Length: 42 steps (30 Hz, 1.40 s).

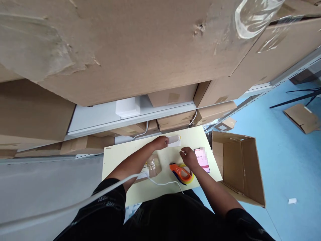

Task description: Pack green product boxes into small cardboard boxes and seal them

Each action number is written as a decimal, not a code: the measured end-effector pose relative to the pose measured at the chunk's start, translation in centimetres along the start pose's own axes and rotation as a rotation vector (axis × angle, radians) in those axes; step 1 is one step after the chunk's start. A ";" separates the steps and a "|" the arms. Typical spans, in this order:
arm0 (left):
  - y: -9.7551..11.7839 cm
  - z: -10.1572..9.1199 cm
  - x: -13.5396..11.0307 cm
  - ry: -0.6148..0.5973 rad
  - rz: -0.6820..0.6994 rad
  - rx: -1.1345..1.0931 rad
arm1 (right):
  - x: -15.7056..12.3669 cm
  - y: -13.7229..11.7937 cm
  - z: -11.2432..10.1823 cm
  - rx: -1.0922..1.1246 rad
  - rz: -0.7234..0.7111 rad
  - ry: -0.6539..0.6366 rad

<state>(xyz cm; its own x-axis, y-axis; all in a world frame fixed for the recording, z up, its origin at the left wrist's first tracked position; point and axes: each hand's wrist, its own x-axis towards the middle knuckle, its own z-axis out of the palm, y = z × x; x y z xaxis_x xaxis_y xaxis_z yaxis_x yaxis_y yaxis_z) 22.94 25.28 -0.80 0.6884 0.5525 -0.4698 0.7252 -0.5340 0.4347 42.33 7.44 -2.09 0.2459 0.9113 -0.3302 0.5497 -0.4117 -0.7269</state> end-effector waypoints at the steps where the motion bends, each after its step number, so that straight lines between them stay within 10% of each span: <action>1: 0.1 0.0 -0.2 0.011 -0.015 0.008 | 0.3 -0.1 0.2 0.001 0.000 0.009; 9: 2.0 -0.4 -1.6 0.112 -0.019 0.026 | 2.5 -1.3 1.7 -0.142 -0.235 0.265; 26: 0.4 0.5 -2.3 0.330 -0.514 -0.589 | 6.0 -4.0 4.0 -0.632 -0.355 -0.092; 34: 0.0 -0.3 -4.8 0.375 -0.527 -0.957 | 7.2 -5.9 7.5 -0.667 -0.438 -0.194; 42: -2.6 -2.0 -4.3 0.409 -0.638 -0.572 | 7.0 -5.9 8.4 -0.708 -0.388 -0.162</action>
<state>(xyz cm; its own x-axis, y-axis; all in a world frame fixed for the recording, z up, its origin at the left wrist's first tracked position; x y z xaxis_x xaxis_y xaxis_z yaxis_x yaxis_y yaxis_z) 18.08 25.57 1.66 0.0323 0.8712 -0.4898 0.7864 0.2803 0.5505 34.10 16.27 -5.17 -0.1535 0.9546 -0.2553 0.9585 0.0809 -0.2735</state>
